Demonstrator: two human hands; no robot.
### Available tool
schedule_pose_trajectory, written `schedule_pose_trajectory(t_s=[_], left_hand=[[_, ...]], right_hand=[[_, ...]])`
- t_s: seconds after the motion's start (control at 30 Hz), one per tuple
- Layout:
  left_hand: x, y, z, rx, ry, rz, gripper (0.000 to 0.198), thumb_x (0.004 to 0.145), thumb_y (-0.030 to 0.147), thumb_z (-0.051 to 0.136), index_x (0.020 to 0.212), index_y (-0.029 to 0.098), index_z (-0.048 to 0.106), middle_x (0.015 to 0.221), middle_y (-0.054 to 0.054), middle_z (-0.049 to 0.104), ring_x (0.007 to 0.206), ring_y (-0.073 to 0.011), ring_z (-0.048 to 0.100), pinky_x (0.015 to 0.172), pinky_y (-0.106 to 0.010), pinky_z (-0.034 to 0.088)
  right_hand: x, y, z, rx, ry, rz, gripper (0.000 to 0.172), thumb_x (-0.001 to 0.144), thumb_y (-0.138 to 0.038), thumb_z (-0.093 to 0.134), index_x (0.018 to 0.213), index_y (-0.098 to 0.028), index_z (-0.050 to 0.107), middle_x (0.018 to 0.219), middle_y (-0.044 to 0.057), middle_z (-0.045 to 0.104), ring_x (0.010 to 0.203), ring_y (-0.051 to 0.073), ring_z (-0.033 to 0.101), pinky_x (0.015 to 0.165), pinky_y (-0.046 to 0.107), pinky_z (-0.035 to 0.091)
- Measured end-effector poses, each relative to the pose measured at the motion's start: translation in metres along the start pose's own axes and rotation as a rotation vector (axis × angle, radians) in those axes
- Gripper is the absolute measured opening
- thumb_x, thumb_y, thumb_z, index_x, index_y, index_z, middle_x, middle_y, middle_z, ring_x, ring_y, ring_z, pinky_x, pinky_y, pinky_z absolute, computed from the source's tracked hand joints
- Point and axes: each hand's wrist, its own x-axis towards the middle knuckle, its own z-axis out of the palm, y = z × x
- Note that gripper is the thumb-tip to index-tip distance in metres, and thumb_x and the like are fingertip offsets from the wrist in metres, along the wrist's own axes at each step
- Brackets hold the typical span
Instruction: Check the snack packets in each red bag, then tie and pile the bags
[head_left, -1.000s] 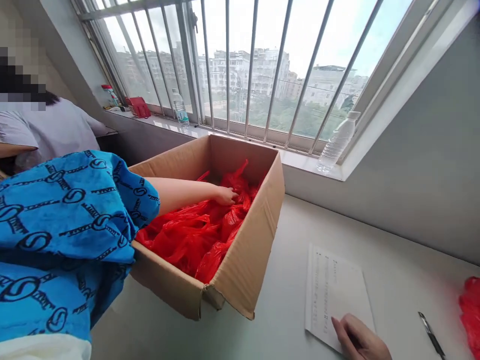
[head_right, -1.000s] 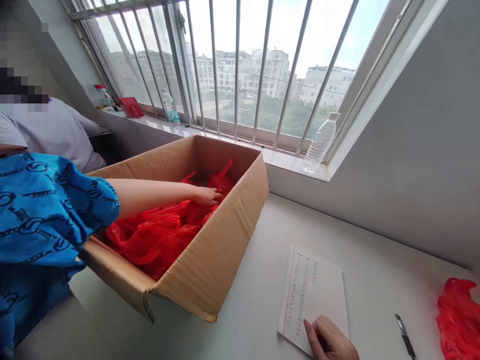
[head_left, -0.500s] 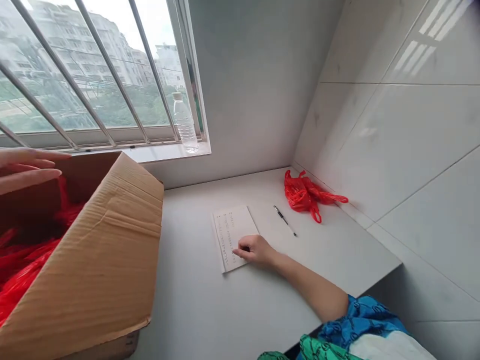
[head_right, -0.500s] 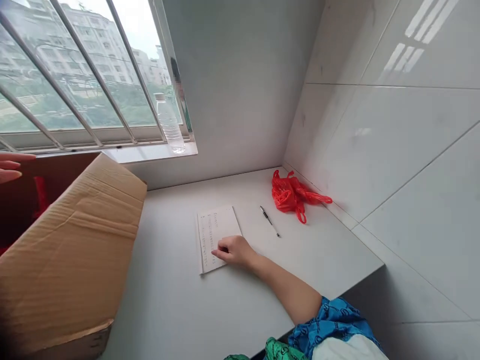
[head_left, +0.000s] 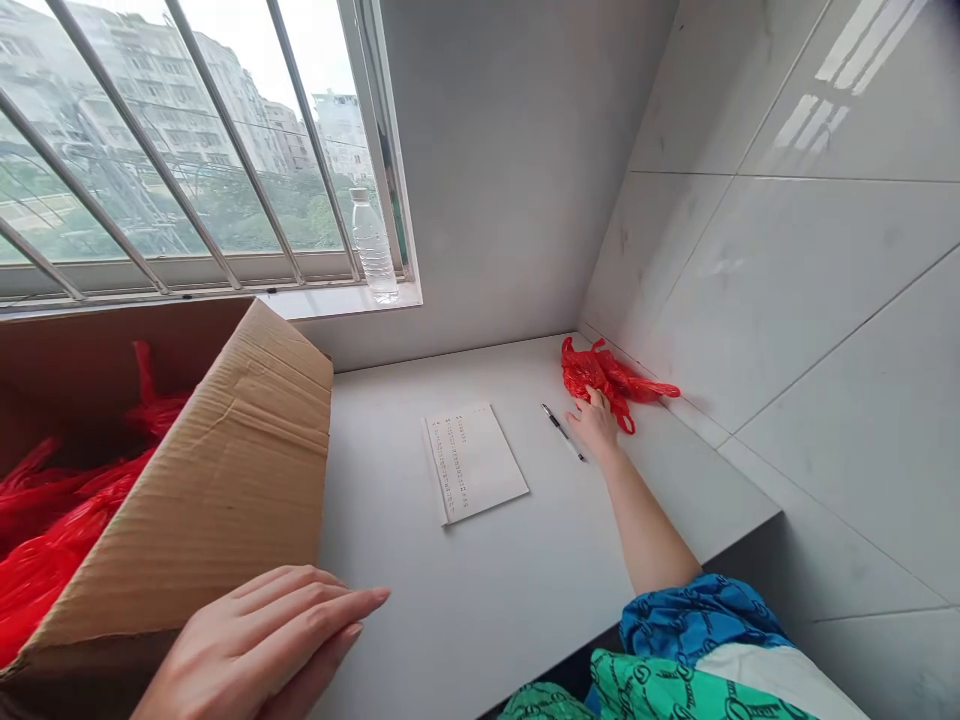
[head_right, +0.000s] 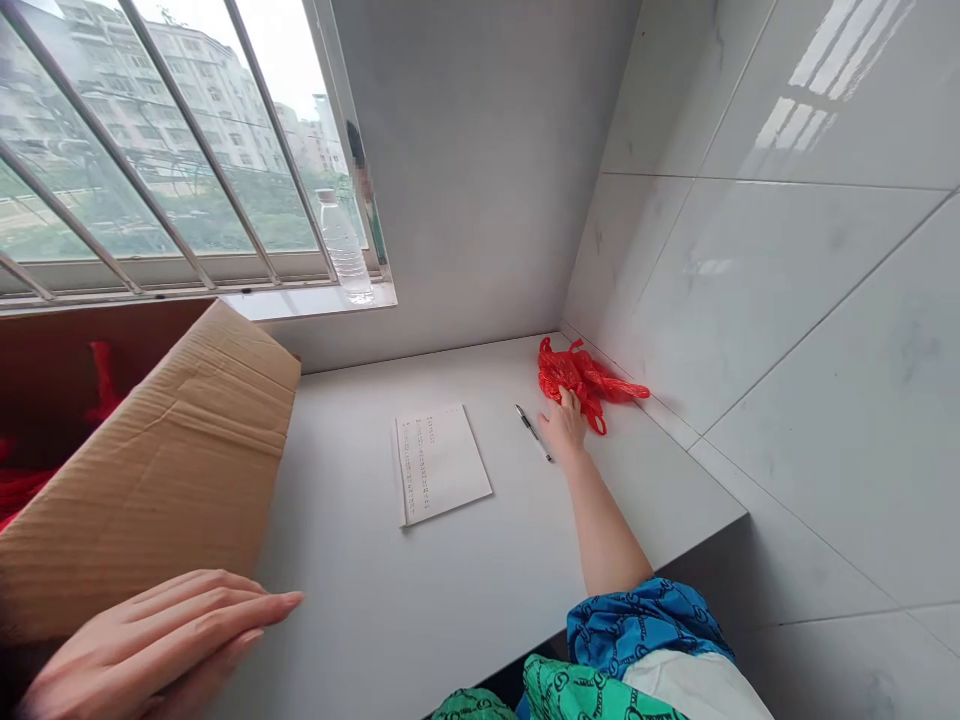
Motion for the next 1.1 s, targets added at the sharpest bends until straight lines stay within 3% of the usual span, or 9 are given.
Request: schedule_pose_trajectory(t_s=[0.17,0.33,0.43,0.53,0.63,0.73,0.87,0.97,1.1], left_hand=[[0.005,0.011,0.03,-0.038,-0.083,0.053,0.037,0.088,0.013,0.055,0.114,0.036,0.068,0.077,0.002,0.073,0.065,-0.0151,0.068,0.058,-0.025,0.056],[0.007,0.01,0.046,-0.138,-0.044,0.011,0.021,0.095,0.015,0.054,0.106,0.024,0.069,0.075,0.001,0.071,0.066,-0.011,0.067,0.062,-0.019,0.052],[0.017,0.006,0.057,-0.219,-0.018,-0.079,0.019,0.097,0.02,0.053,0.106,0.024,0.069,0.08,0.0,0.073,0.072,-0.0116,0.069,0.067,-0.019,0.053],[0.034,-0.002,0.073,-0.254,0.07,-0.228,0.023,0.098,0.028,0.052,0.114,0.024,0.067,0.103,-0.005,0.072,0.09,-0.0162,0.069,0.063,-0.021,0.054],[0.047,-0.02,0.096,-0.158,0.185,-0.355,0.033,0.097,0.034,0.051,0.128,0.026,0.06,0.131,-0.009,0.061,0.111,-0.0224,0.063,0.066,-0.025,0.055],[0.048,-0.045,0.117,0.021,0.118,-0.39,0.033,0.096,0.035,0.051,0.127,0.027,0.062,0.135,-0.009,0.057,0.122,-0.0263,0.055,0.092,-0.04,0.052],[0.036,-0.069,0.13,0.092,-0.068,-0.442,0.028,0.098,0.035,0.047,0.112,0.028,0.07,0.12,-0.005,0.068,0.115,-0.0261,0.058,0.098,-0.046,0.043],[0.032,-0.075,0.132,0.089,-0.041,-0.522,0.032,0.1,0.038,0.042,0.105,0.027,0.072,0.11,-0.004,0.073,0.108,-0.0239,0.06,0.094,-0.041,0.042],[0.034,-0.076,0.136,0.064,-0.025,-0.571,0.04,0.102,0.04,0.035,0.101,0.026,0.073,0.106,-0.002,0.074,0.102,-0.0216,0.061,0.089,-0.037,0.041]], right_hand=[[0.008,-0.023,-0.016,0.16,0.112,-0.065,0.039,0.091,-0.033,0.053,0.122,-0.012,0.062,0.135,0.018,0.055,0.126,0.029,0.052,0.103,0.047,0.047],[0.007,-0.066,-0.054,0.779,0.18,-0.129,0.037,0.086,-0.045,0.064,0.113,-0.02,0.068,0.132,0.011,0.056,0.124,0.027,0.056,0.103,0.046,0.05],[-0.002,-0.098,-0.074,1.01,0.084,-0.192,0.031,0.089,-0.043,0.063,0.112,-0.024,0.07,0.135,0.008,0.055,0.123,0.025,0.057,0.106,0.045,0.049],[-0.013,-0.121,-0.074,1.128,-0.121,-0.231,0.027,0.093,-0.044,0.058,0.109,-0.026,0.071,0.13,0.006,0.059,0.116,0.023,0.062,0.101,0.044,0.053],[-0.028,-0.128,-0.055,0.98,-0.401,-0.232,0.03,0.093,-0.048,0.058,0.103,-0.025,0.074,0.121,0.007,0.065,0.109,0.023,0.064,0.094,0.042,0.056],[-0.044,-0.125,-0.03,0.715,-0.561,-0.269,0.03,0.091,-0.047,0.061,0.105,-0.025,0.074,0.118,0.007,0.068,0.112,0.024,0.063,0.089,0.039,0.055],[-0.063,-0.125,-0.022,0.632,-0.468,-0.359,0.024,0.094,-0.042,0.057,0.102,-0.026,0.073,0.11,0.005,0.071,0.102,0.02,0.065,0.076,0.032,0.054],[-0.083,-0.141,-0.03,0.629,-0.295,-0.486,0.024,0.097,-0.037,0.054,0.084,-0.023,0.069,0.092,0.005,0.071,0.084,0.017,0.064,0.063,0.028,0.049],[-0.123,-0.168,-0.021,0.495,-0.357,-0.832,0.035,0.093,-0.046,0.058,0.069,-0.021,0.059,0.072,0.003,0.065,0.065,0.015,0.058,0.056,0.028,0.04]])
